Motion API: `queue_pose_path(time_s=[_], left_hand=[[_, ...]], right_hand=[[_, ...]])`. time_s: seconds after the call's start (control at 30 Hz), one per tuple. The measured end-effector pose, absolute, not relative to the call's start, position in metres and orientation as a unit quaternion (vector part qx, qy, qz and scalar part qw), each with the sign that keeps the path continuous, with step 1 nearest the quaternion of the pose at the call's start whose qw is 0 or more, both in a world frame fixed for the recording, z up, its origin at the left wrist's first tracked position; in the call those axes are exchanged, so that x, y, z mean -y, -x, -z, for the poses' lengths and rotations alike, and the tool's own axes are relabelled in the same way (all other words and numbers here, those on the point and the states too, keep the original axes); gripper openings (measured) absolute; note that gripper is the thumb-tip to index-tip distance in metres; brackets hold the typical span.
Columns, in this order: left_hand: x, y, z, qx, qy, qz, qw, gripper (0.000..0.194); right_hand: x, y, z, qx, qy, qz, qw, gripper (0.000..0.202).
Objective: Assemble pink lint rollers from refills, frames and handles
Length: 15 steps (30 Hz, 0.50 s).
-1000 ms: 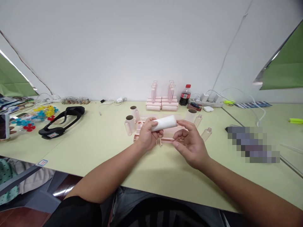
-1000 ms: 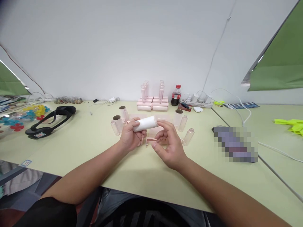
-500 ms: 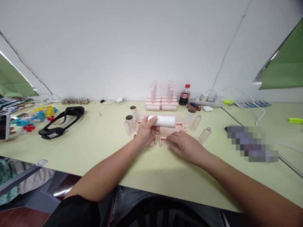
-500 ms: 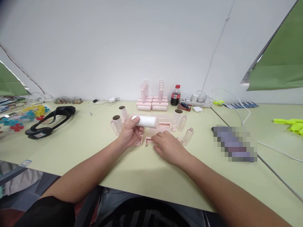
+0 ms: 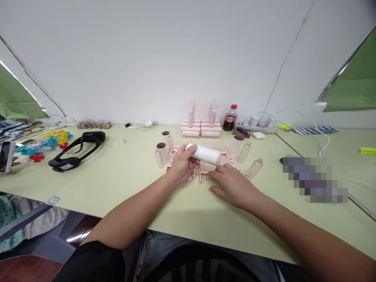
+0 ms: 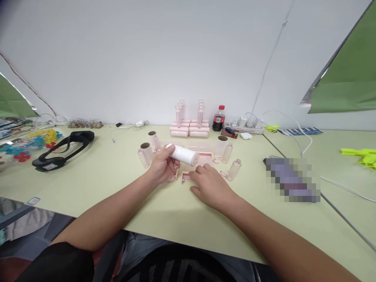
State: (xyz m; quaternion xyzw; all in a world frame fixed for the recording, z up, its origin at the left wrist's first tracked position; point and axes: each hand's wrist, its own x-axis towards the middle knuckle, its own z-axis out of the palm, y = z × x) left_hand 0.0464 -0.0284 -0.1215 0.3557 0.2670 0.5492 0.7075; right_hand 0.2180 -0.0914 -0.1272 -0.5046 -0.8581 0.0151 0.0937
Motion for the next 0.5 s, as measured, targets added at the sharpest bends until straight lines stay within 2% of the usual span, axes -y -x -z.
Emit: queue_pose_path(time_s=[0.3,0.5], left_hand=[[0.0281,-0.0463,0.1227,-0.273,-0.354,-0.553,0.703,0.047],[0.0282,-0.0468,0.1213,-0.276,-0.36,-0.552,0.699,0.049]], right_hand=[[0.0893,-0.219,0.1316,0.855,0.508,-0.005,0.107,0.029],[0.0898,-0.2171,0.1321,0.856,0.515,-0.028,0.04,0.015]])
